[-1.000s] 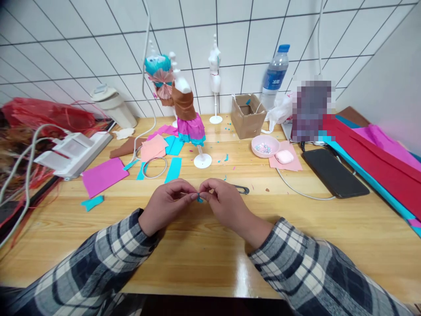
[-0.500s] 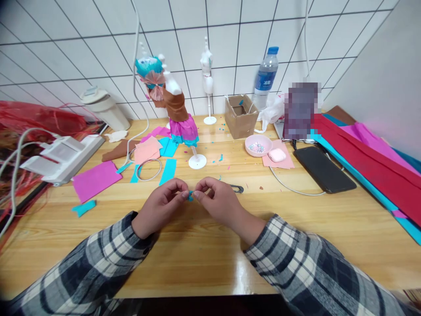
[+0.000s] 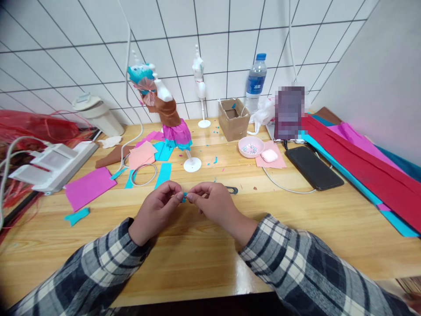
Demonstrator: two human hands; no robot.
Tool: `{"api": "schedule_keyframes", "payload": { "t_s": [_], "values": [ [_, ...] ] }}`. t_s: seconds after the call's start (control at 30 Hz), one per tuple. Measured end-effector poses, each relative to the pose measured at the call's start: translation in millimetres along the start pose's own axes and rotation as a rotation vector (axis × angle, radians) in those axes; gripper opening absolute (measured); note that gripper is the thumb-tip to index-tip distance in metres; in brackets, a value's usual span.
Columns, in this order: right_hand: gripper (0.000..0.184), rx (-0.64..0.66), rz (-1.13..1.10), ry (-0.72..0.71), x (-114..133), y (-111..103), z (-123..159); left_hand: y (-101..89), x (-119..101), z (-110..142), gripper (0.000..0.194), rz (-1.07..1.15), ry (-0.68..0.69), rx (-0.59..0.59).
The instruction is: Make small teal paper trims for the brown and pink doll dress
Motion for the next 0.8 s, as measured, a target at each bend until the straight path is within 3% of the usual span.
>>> {"api": "schedule_keyframes", "payload": {
  "t_s": [0.2,0.33,0.47,0.8],
  "values": [
    [0.016,-0.014,0.022,-0.024,-0.5,-0.4,0.2,2.5,-0.1,1.6,0.019,0.054,-0.063,-0.002],
    [0.010,-0.055,0.204,-0.236,2.0,-3.6,-1.0,2.6,-1.1,1.7,0.024,0.086,-0.097,0.039],
    [0.006,-0.056,0.335,-0.406,3.9,-3.9,1.1,0.2,-2.4,0.2,0.021,-0.036,-0.033,0.066],
    [0.007,-0.047,0.230,-0.259,3.5,-0.8,2.5,0.3,-2.0,0.0,0.018,0.063,-0.112,-0.019]
  ]
}}
Point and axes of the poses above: each hand's wrist, its own z-axis away from the middle knuckle, its own y-axis out of the palm, x = y × z, the point moved 3 cm from there along -z, towards the middle knuckle, and after that the axes turned 13 degrees about -x, right-handed, at the moved point
